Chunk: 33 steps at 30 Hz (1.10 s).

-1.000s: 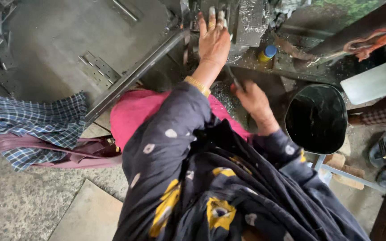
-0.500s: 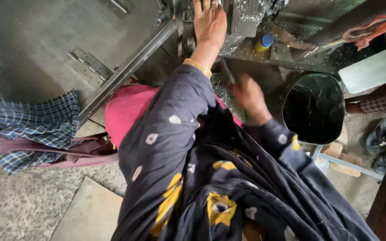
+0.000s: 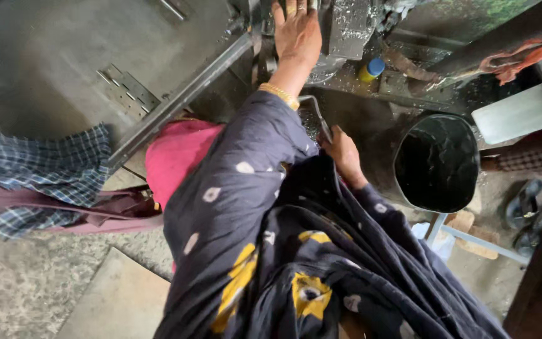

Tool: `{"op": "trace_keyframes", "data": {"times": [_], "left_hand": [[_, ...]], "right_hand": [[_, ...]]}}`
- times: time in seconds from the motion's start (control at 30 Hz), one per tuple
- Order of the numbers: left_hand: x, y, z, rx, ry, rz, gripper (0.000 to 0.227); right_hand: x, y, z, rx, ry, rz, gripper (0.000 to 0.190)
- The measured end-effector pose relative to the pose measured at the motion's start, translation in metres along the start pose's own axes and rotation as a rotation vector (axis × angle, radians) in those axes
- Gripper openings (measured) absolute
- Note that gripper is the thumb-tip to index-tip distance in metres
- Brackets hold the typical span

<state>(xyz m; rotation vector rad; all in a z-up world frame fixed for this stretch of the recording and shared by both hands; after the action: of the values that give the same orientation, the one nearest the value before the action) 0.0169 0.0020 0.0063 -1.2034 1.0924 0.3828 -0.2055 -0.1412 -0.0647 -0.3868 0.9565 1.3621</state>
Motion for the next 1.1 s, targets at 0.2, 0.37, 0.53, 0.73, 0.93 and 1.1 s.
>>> {"op": "trace_keyframes", "data": {"times": [0.2, 0.37, 0.53, 0.73, 0.93, 1.1], "left_hand": [[-0.011, 0.011, 0.007, 0.096, -0.055, -0.035, 0.031], [-0.037, 0.005, 0.008, 0.043, 0.020, -0.184, 0.032], [-0.074, 0.049, 0.066, -0.098, 0.260, 0.149, 0.025], [-0.065, 0.064, 0.202, -0.487, -0.097, 0.159, 0.044], [0.018, 0.020, 0.293, -0.416, -0.127, 0.094, 0.057], [0.023, 0.049, 0.308, -0.277, -0.231, 0.160, 0.017]], "right_hand": [[-0.022, 0.020, 0.040, 0.094, 0.074, -0.120, 0.048], [-0.075, 0.046, 0.083, -0.256, -0.323, -0.471, 0.030], [-0.098, 0.051, 0.111, -0.328, -0.254, -0.581, 0.022], [-0.104, 0.051, 0.123, -0.295, -0.348, -0.563, 0.013], [-0.115, 0.048, 0.140, -0.232, -0.197, -0.591, 0.015], [-0.110, 0.053, 0.139, -0.209, -0.073, -0.580, 0.017]]}}
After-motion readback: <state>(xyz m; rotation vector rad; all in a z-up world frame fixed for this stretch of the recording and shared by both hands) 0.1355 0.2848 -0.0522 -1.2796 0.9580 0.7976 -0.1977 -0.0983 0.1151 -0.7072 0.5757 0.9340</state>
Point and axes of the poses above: each hand's wrist, its own y-axis away from the middle knuckle, its own x-axis out of the palm, z = x × y, the point moved 2 cm from there along -y, towards the middle knuckle, and after that the axes turned 15 degrees about x, right-handed, at the moved point
